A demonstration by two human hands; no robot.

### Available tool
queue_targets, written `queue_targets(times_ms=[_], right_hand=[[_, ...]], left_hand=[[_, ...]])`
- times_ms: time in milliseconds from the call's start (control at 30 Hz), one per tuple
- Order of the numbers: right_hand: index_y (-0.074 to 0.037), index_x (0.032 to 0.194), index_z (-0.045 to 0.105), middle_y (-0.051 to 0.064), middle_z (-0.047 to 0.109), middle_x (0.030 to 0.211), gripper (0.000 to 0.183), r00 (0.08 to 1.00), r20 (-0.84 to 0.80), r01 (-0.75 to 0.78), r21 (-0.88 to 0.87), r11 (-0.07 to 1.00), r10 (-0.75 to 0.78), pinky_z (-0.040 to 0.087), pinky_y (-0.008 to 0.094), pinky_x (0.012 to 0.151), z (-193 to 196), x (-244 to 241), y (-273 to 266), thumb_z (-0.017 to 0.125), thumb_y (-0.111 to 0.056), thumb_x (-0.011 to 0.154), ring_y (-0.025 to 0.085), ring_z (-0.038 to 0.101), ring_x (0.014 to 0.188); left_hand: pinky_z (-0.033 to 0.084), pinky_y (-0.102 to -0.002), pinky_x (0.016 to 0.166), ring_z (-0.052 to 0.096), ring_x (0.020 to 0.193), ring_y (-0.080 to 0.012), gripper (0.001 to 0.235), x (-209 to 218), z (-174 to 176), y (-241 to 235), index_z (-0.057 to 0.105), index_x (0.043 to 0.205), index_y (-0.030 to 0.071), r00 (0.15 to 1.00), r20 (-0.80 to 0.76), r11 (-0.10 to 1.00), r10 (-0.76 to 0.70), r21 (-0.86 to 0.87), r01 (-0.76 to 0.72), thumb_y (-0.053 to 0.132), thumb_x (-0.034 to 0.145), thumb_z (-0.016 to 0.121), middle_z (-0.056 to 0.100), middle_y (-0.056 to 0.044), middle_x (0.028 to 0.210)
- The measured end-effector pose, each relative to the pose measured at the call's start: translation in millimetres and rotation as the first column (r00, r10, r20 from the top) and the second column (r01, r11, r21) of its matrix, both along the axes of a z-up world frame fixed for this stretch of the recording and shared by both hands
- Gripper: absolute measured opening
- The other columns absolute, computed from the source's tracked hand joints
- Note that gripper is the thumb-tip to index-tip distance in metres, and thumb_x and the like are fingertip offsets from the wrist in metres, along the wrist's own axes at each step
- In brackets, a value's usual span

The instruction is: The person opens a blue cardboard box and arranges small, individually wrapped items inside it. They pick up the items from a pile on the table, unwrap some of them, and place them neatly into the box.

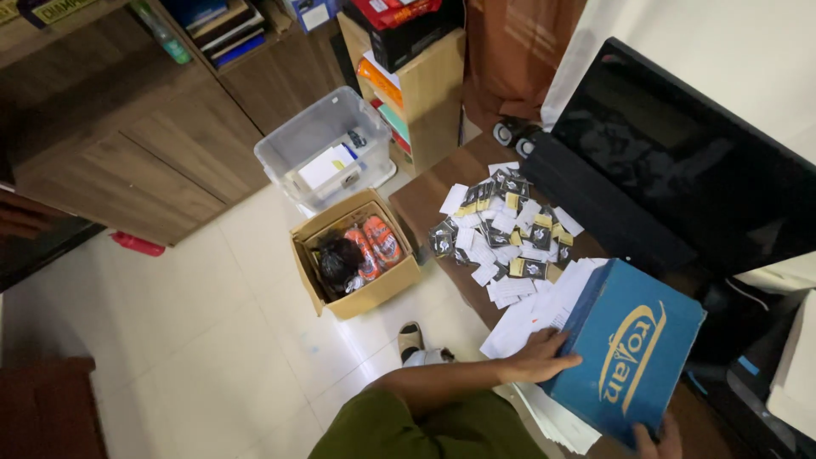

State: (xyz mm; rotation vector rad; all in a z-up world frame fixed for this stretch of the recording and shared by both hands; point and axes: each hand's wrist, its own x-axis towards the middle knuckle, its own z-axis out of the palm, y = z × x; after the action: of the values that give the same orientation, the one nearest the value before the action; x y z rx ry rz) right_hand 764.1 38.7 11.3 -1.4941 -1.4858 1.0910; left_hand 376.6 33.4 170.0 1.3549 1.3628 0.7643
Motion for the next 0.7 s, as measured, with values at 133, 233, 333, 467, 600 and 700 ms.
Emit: queue_targets(times_ms=[133,233,333,467,600,700], right_hand=[[-0.007,0.151,0.057,0.033,0.066,0.124,0.092,0.760,0.650,0.053,-0.023,0.998,-0.025,0.052,0.056,0.104,144,-103,-9,0.087,-0.035,0.069,0.048,0.067,0.114],[-0.008,0.159,0.051,0.040,0.052,0.135,0.110,0.540,0.817,-0.004,0.242,0.970,-0.202,0.046,0.061,0.104,185,-160,-27,0.088,-0.055,0.067,0.055,0.055,0.123],[-0.004,0.159,0.046,0.041,0.042,0.142,0.118,0.585,0.793,-0.210,0.347,0.914,-0.167,0.040,0.063,0.106,201,-200,-34,0.083,-0.067,0.066,0.056,0.045,0.129],[-0.005,0.156,0.044,0.037,0.037,0.151,0.125,0.411,0.910,-0.265,0.166,0.950,-0.045,0.037,0.069,0.107,232,-244,-48,0.085,-0.072,0.058,0.061,0.035,0.138],[-0.010,0.155,0.042,0.031,0.035,0.157,0.123,0.415,0.909,-0.195,0.051,0.979,0.036,0.036,0.065,0.114,244,-241,-44,0.091,-0.058,0.053,0.057,0.031,0.147],[-0.009,0.157,0.038,0.032,0.033,0.159,0.123,0.649,0.758,-0.194,0.090,0.977,0.059,0.037,0.060,0.117,245,-216,-42,0.092,-0.044,0.051,0.053,0.034,0.147]], left_hand=[[0.037,-0.050,0.112,0.042,0.135,-0.0462,0.093,3,-17,-5,0.043,0.153,-0.006,0.997,0.034,0.998,0.063,0.001,-0.063,0.061,0.093,0.063,0.044,-0.032,0.146],[0.049,-0.044,0.100,0.059,0.116,-0.0390,0.085,7,-22,1,0.055,0.136,-0.009,0.988,0.052,0.989,0.142,0.037,-0.144,0.057,0.085,0.073,0.060,-0.028,0.126],[0.056,-0.038,0.086,0.069,0.096,-0.0302,0.082,14,-42,7,0.061,0.126,-0.007,0.978,0.091,0.981,0.186,0.042,-0.190,0.055,0.075,0.080,0.070,-0.021,0.108],[0.056,-0.036,0.086,0.069,0.096,-0.0267,0.084,11,-44,5,0.061,0.122,-0.008,0.976,0.127,0.981,0.175,0.066,-0.184,0.056,0.072,0.084,0.070,-0.019,0.106],[0.055,-0.038,0.086,0.068,0.096,-0.0300,0.079,4,-15,8,0.063,0.114,-0.006,0.982,0.111,0.984,0.152,0.072,-0.161,0.058,0.073,0.084,0.068,-0.019,0.101],[0.049,-0.042,0.098,0.060,0.111,-0.0365,0.062,13,-11,6,0.068,0.117,0.002,0.979,0.080,0.967,0.188,0.159,-0.198,0.055,0.086,0.076,0.062,-0.022,0.113]])
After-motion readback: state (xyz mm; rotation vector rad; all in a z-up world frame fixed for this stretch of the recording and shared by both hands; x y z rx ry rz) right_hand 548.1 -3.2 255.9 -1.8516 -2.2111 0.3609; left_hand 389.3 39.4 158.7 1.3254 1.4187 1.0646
